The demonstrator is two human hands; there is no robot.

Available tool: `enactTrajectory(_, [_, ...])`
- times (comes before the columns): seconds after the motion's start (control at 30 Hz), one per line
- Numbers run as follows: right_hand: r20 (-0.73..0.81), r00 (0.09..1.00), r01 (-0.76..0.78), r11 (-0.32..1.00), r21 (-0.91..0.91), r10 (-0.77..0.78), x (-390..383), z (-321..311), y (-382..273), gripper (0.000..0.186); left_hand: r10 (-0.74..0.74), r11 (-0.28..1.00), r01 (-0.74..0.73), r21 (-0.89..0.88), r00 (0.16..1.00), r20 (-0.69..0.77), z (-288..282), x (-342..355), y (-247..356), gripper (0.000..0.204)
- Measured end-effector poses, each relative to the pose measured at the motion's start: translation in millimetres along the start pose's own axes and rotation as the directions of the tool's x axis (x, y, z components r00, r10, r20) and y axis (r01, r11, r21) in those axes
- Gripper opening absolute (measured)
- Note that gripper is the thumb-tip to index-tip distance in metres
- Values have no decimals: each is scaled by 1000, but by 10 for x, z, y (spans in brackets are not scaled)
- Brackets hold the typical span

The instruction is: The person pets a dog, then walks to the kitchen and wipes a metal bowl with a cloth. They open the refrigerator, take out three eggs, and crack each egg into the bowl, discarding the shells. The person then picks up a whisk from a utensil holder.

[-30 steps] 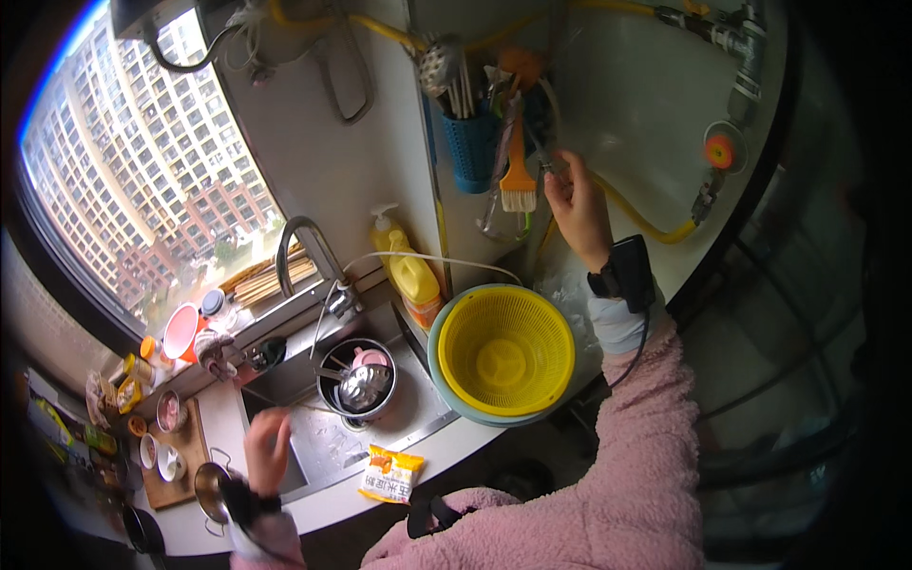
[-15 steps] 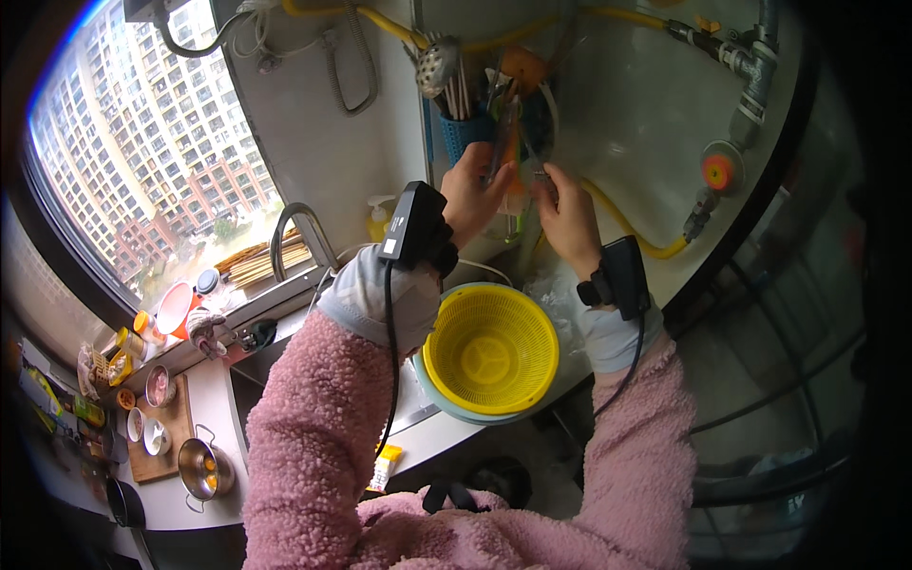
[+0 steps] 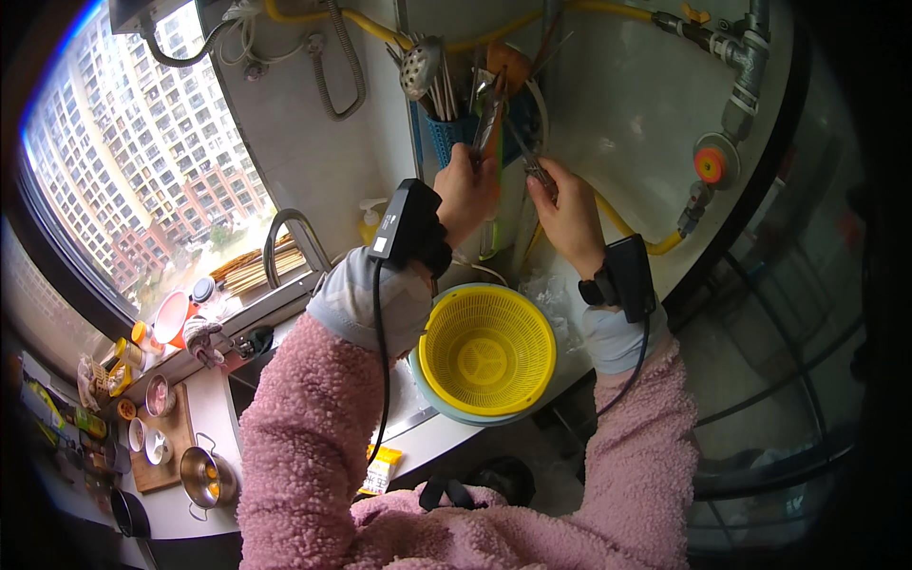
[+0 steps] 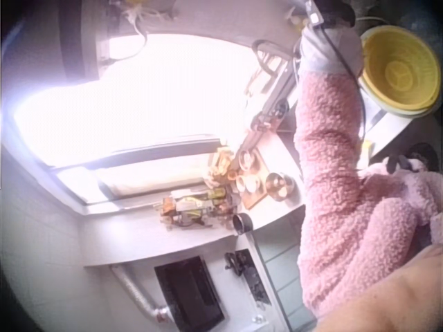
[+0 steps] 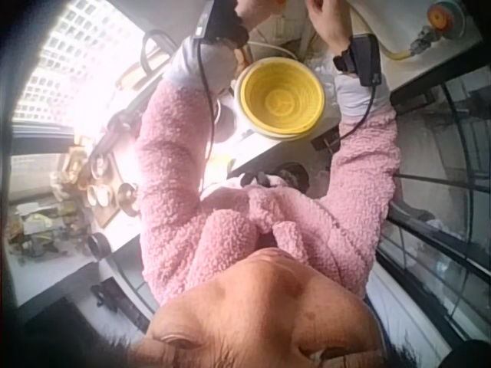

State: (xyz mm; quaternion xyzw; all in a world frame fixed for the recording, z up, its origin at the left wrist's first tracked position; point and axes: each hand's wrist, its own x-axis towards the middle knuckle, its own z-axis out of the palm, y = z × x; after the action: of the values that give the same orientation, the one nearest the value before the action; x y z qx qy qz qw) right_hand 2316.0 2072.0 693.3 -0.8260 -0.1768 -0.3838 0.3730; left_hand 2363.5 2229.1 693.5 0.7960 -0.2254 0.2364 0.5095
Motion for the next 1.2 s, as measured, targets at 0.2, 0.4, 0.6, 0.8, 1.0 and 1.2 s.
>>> enactTrajectory(0.2, [4,999,-51,998,40,51,-6,-13,-19,23,-35,999,34,22,997,67,-76,54,-59,21])
enactTrajectory(0.4, [-46,999,-16,1000,26,17,3,-56,-95,27,59,968,-35,-247,994,92,-117,30,18,13])
enactTrajectory(0.6, [-49,999,-19,997,79,23,-21,-143,-223,29,84,903,-53,-426,995,53,-153,-38,176,14])
enactTrajectory(0.8, [2,1000,-7,999,-45,7,3,-215,-240,28,-2,901,85,-425,981,193,-191,-11,187,17])
enactTrajectory(1.0, [153,980,-144,985,93,129,148,-137,-199,40,-56,917,163,-364,956,288,-182,87,37,23])
enactTrajectory(1.2, [469,766,-641,580,503,439,488,-131,-440,74,-55,906,191,-378,938,343,-195,141,-49,25])
